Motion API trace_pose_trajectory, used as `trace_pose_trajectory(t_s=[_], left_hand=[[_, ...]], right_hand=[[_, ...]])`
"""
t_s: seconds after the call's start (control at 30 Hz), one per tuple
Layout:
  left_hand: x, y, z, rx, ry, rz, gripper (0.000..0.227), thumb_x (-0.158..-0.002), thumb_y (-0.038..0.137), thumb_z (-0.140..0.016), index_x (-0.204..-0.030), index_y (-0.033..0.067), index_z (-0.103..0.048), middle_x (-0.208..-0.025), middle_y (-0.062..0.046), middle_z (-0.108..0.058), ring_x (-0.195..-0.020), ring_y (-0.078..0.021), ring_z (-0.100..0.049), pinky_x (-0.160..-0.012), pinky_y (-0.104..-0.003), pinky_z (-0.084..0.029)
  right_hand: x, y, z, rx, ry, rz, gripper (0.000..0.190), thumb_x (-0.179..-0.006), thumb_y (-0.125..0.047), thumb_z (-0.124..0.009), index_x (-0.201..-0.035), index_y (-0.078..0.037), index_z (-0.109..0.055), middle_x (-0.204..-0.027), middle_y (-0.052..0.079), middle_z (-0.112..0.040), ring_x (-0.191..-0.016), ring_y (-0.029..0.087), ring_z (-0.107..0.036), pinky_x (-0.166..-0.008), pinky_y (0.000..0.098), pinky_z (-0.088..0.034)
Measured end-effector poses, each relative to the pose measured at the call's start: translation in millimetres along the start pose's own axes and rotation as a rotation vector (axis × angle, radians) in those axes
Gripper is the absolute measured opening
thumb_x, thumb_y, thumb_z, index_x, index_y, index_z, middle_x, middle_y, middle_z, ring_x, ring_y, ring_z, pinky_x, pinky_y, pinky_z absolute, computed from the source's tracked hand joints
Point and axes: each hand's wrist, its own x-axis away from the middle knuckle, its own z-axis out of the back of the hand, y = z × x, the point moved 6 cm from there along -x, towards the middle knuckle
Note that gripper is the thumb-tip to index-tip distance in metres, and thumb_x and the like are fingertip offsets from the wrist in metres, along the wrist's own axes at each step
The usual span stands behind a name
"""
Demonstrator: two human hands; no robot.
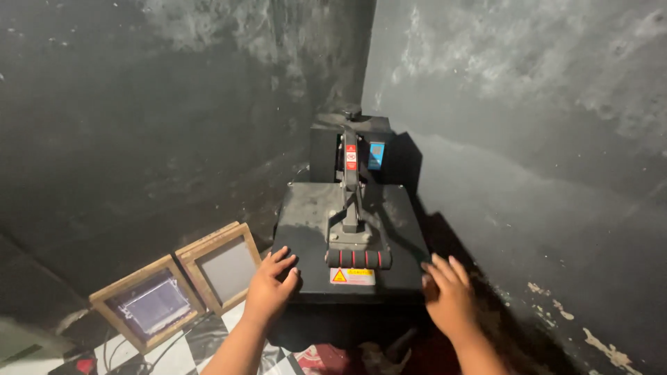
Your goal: The person places a black t-shirt with a printed design onto a heat press machine. They close the press, hold the handle down for several seconds, and then open it to reveal the shirt. This process is repeated multiple times throughout the video.
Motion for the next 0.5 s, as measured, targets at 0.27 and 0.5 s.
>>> trace_pose_trajectory(t_s=[0.27,0.5], left_hand=[[4.9,8.3,11.5,0.055,0.064,-0.067,0.030,-0.089,0.018,-0.061,-0.110,0.0101,-0.080,-0.137,-0.016,-0.068,-0.135,-0.0242,-0.060,-0.126,-0.043,-0.031],[16.7,2.0,13.1,0.149,0.094,-0.006,0.040,-0.084,0.007,-0.042,-0.103,0.0079,-0.077,-0.142,-0.009,-0.067,-0.148,-0.0338,-0.047,-0.119,-0.046,-0.037]], right_hand=[[44.7,51.7,-40.1,-0.226,-0.088,-0.229,0.039,-0.103,-0.016,-0.047,-0.137,-0.019,-0.068,-0.147,0.019,-0.060,-0.140,0.039,-0.052,-0.113,0.0490,-0.045],[41.9,53.0,-39.3,-0.244,-0.071,-0.251,0.040,-0.102,-0.011,-0.047,-0.136,-0.020,-0.067,-0.148,0.018,-0.060,-0.133,0.033,-0.060,-0.111,0.0412,-0.047]])
